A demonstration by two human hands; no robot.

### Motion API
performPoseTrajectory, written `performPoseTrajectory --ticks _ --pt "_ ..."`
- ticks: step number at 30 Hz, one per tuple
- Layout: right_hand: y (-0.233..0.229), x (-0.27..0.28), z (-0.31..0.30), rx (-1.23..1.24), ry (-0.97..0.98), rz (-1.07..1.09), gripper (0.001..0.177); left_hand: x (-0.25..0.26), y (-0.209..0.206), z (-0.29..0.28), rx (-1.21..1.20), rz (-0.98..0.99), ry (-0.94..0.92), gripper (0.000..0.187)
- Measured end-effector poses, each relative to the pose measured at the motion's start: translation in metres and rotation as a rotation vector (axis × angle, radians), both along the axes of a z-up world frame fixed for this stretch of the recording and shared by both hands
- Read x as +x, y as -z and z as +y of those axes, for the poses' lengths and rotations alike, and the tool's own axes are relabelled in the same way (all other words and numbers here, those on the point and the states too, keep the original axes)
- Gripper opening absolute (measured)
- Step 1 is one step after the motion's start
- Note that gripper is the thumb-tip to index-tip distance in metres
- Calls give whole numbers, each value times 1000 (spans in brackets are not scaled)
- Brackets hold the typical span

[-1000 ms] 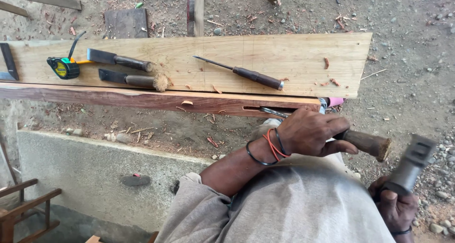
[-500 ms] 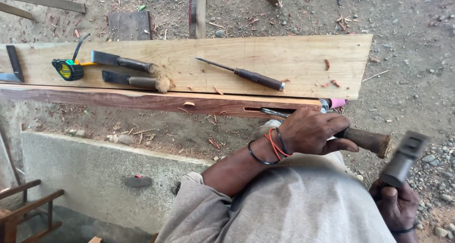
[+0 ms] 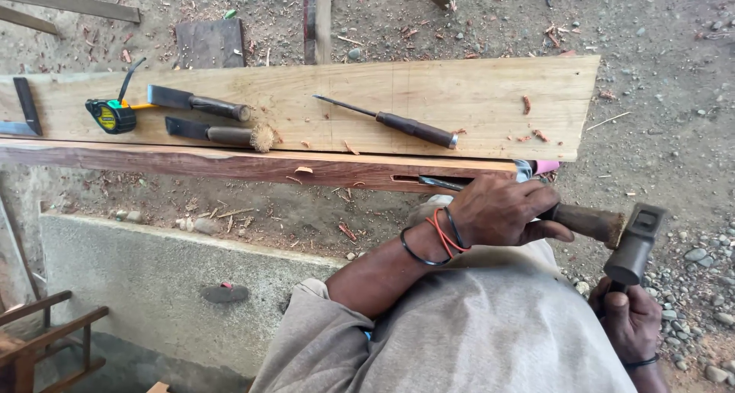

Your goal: Use a hammer and chisel to carve a slot in a long piece of wood.

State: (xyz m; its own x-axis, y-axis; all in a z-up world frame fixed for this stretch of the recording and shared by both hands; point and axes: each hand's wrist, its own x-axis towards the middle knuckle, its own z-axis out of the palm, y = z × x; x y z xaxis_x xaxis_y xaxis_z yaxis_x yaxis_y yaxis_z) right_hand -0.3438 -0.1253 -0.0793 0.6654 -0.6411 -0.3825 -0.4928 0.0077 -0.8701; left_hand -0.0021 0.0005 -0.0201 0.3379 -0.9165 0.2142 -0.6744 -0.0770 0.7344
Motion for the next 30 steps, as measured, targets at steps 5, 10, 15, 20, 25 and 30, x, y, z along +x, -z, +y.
performPoseTrajectory --ticks 5,10,15,20,25,30 --pt "10 -3 6 138 144 -162 60 3 -6 2 -14 -17 -23 52" --pt "15 -6 0 11 15 -23 61 9 -7 5 -33 -5 -11 53" --pt "12 1 4 59 36 -164 60 10 -6 10 -88 8 -7 50" --pt "9 8 2 13 -7 -109 59 11 -8 9 -95 5 -15 51" --pt "9 10 4 92 62 -171 59 8 -2 10 -56 -2 -16 50" --pt "9 12 0 59 103 -141 63 9 -4 6 -49 -19 -30 51"
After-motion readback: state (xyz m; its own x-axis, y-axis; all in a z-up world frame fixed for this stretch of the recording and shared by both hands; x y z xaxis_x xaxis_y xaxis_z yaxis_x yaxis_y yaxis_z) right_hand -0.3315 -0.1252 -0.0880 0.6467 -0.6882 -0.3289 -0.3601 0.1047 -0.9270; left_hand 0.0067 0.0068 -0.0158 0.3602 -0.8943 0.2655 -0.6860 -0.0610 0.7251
